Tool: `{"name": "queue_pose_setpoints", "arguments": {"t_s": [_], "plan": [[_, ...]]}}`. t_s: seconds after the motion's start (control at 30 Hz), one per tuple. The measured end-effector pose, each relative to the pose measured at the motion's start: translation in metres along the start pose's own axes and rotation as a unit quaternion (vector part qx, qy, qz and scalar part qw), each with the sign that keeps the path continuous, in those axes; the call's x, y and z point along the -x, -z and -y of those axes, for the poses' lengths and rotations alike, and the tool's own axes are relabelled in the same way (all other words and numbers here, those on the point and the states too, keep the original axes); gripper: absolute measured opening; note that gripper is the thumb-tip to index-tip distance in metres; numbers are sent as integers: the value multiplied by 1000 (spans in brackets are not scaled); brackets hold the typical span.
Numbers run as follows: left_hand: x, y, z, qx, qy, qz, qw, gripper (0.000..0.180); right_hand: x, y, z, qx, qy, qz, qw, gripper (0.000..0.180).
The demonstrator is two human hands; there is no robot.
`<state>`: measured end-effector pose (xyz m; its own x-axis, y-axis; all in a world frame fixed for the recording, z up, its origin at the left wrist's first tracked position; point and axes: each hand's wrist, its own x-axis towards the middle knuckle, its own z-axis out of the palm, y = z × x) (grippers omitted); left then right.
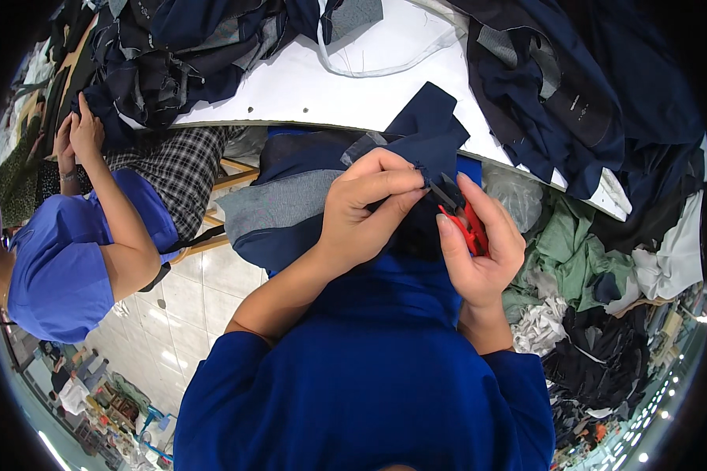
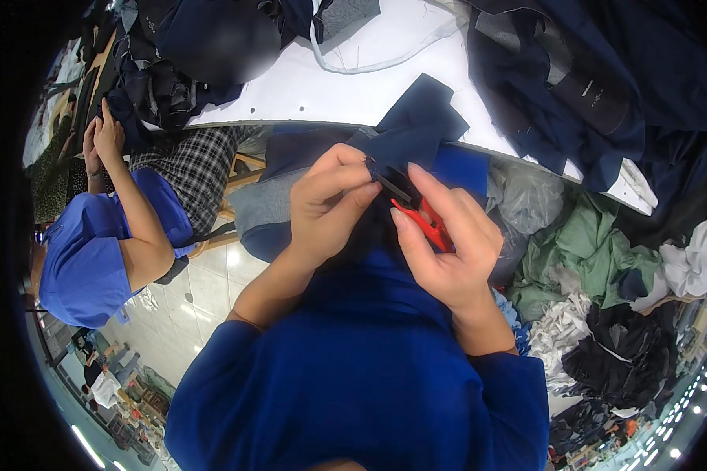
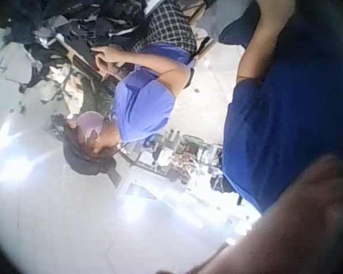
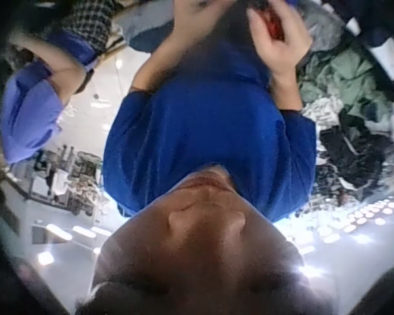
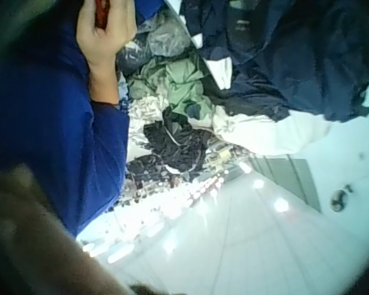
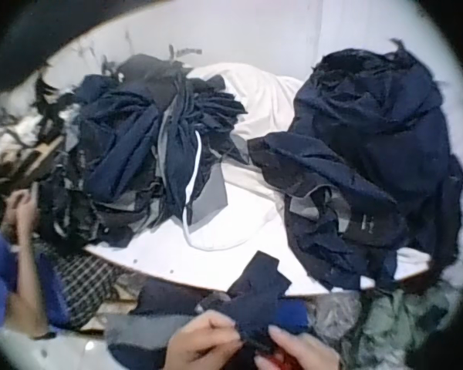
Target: Trimming excess threads from dark blue fabric pieces using thread snips in a factory setting.
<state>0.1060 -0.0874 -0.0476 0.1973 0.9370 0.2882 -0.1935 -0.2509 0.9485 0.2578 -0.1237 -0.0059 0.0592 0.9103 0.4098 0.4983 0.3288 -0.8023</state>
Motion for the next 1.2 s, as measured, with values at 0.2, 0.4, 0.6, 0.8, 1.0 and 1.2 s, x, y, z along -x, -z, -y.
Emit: {"name": "queue_pose_setpoints", "arguments": {"t_s": [0.2, 0.4, 0.6, 0.8, 1.0, 1.2], "plan": [[0, -3, -1, -43, -20, 4, 999, 13, 4, -5, -1, -17, -5, -29, 999, 35], [3, -1, 3, -21, -8, 3, 1000, 13, 10, 2, 1, -19, -31, -28, 999, 27], [2, 1, 3, 23, 21, -3, 1000, 14, 8, 5, 1, -33, -18, -43, 998, 31], [3, 1, 4, 47, 31, 4, 998, 15, 9, 3, 0, -30, -34, 9, 999, 32], [2, 1, 7, 41, 20, 3, 999, 16, 8, 2, 1, -25, -36, 2, 999, 33], [2, 3, 7, 30, 6, 9, 999, 16, 8, 2, 3, -26, -56, 13, 998, 33]]}}
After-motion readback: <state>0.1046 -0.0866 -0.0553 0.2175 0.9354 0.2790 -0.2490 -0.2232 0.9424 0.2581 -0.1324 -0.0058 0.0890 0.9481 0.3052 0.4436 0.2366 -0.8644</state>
